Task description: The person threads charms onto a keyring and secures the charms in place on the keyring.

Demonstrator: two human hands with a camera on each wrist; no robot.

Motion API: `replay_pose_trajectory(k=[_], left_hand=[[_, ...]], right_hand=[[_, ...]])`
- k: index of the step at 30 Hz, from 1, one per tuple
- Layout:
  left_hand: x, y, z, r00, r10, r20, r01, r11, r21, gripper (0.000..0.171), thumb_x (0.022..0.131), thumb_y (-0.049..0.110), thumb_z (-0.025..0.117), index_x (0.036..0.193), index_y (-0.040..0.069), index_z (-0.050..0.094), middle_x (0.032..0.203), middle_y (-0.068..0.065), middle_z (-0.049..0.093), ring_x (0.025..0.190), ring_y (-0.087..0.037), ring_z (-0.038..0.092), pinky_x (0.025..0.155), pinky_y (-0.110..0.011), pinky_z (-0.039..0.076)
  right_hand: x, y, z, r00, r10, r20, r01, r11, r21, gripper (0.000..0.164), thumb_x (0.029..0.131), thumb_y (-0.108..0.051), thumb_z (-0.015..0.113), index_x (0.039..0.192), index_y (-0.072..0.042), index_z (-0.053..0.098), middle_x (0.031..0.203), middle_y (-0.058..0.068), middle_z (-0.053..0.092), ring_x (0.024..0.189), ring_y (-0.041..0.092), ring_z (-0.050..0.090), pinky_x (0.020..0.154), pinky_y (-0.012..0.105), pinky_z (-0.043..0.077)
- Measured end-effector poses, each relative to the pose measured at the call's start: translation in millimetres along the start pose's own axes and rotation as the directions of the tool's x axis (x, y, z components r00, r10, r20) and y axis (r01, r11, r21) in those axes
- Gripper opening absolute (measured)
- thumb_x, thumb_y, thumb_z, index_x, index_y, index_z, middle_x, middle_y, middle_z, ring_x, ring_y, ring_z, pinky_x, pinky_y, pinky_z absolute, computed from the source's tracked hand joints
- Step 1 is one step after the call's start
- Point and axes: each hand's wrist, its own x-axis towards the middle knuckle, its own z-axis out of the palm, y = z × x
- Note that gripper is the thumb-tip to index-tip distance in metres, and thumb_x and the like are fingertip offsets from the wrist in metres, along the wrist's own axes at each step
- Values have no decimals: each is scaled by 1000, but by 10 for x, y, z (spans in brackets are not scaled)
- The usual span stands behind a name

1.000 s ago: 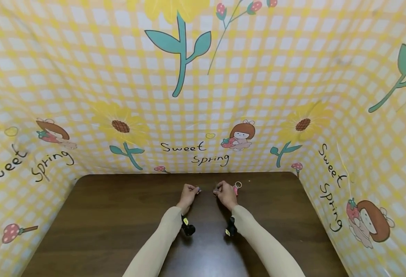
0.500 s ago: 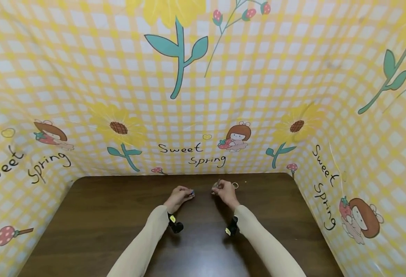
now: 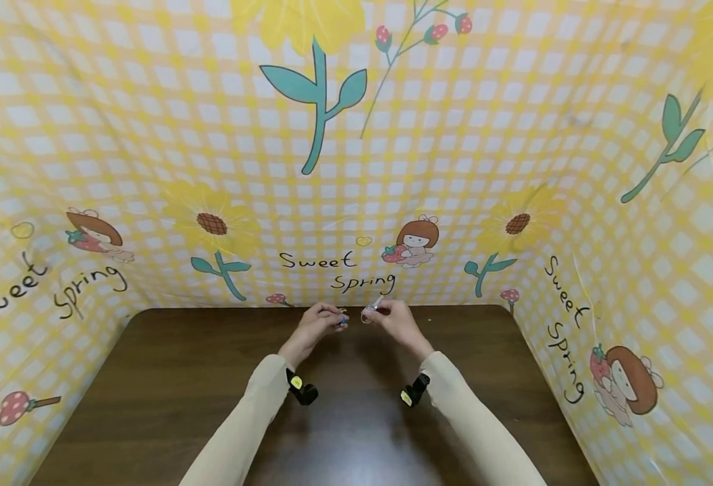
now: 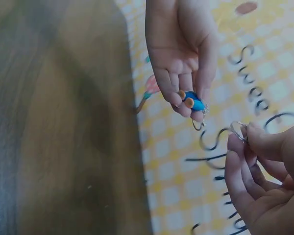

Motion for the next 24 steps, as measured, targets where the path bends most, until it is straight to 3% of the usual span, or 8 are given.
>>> replay_pose_trajectory(k=[5, 8, 12, 15, 19, 24], left_hand=[[-184, 231, 80, 997, 56, 45, -59, 995, 84, 24, 104, 8, 67, 122, -3, 55, 116, -21, 74, 96, -26, 74, 95, -41, 57], [-302, 333, 142, 994, 89, 66, -97, 988, 117, 26, 104, 10, 69, 125, 0, 57, 110, -13, 76, 95, -25, 75, 96, -43, 57], [-467, 463, 218, 984, 144, 107, -156, 981, 111, 29, 103, 10, 69, 127, -4, 61, 109, -12, 75, 95, -25, 75, 89, -38, 60], [-582, 547, 255, 975, 174, 139, -190, 976, 106, 29, 102, 8, 69, 126, -7, 64, 109, -12, 75, 92, -23, 75, 85, -34, 61], [-712, 628, 280, 963, 207, 175, -226, 970, 93, 28, 102, 6, 69, 125, -10, 65, 108, -12, 76, 88, -16, 74, 85, -33, 61], [-857, 734, 316, 948, 260, 183, -277, 958, 73, 25, 104, 8, 68, 120, -11, 66, 104, -15, 76, 87, -16, 75, 87, -37, 62]], right_hand=[[-85, -195, -98, 999, -33, 5, 32, 994, 101, 16, 102, -11, 72, 97, 3, 78, 89, 10, 77, 81, 18, 70, 74, 30, 56], [-154, -297, -157, 1000, -15, 14, 12, 985, 169, 19, 104, -15, 71, 103, 3, 76, 94, 11, 78, 86, 22, 74, 76, 29, 58], [-248, -422, -225, 1000, 3, 21, -7, 977, 214, 22, 105, -23, 69, 105, -2, 74, 87, 8, 75, 77, 20, 71, 50, 29, 48], [-313, -500, -260, 1000, -2, -5, 3, 970, 241, 23, 105, -27, 69, 104, -4, 74, 79, 7, 71, 67, 15, 62, 40, 28, 35], [-378, -597, -291, 999, -11, -46, 24, 952, 304, 21, 104, -21, 71, 107, 0, 75, 78, 7, 70, 66, 14, 62, 52, 26, 49], [-448, -726, -344, 999, -31, -36, 43, 911, 411, 22, 103, -11, 70, 116, 7, 72, 89, 5, 74, 74, 16, 70, 71, 29, 61]])
